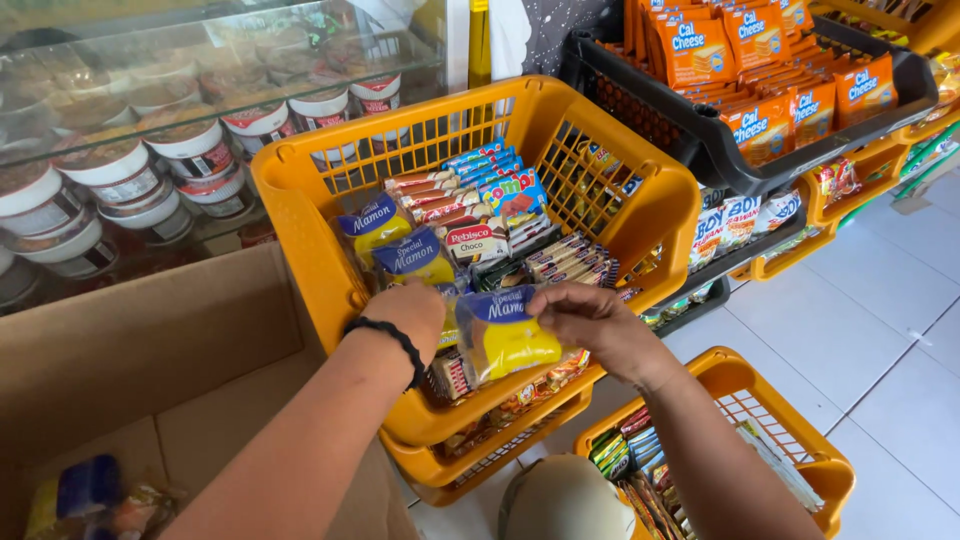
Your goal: Sorting various packaged snack items from a cardboard box into yellow plastic baskets for shelf organization.
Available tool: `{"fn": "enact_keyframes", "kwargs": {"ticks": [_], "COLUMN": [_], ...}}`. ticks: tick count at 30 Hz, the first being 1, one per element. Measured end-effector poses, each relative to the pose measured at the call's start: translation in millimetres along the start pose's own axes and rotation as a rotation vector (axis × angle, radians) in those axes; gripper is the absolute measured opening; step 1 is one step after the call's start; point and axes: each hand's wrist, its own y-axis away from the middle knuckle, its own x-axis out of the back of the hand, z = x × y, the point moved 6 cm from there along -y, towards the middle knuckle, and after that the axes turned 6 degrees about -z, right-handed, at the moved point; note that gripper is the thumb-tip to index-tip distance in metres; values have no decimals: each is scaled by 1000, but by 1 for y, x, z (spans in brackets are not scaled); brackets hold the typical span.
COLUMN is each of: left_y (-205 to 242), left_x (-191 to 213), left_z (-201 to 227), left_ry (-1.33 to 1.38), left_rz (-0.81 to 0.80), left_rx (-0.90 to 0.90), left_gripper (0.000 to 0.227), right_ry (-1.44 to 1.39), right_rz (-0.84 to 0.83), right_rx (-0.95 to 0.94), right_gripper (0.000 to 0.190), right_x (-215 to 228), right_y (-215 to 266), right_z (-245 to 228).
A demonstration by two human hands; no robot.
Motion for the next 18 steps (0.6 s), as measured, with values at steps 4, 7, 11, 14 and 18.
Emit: {"fn": "enact_keyframes", "kwargs": {"ticks": [4,7,11,14,18], "left_y": [2,2,1,4,60], "left_x": [8,13,14,16,51], "left_z": [0,-3,-2,-9,23], "left_ry": [-23,-13,12,113,227], "left_rz": [-5,45,10,3,206], "left_rx": [33,59,53,2,-99], "left_gripper": [32,34,34,25,25], "right_ry": [-243,-100,49,58,188], "right_rz": [47,-50,-164,-184,-169], "right_rx": [-192,-199,-108,-100,-138], "right_gripper": [21,21,17,18,18], "right_x": [9,3,-25,-44,-58], "right_y": [-4,-8,-20,-29,-34], "right_z": [1,6,7,12,21]}}
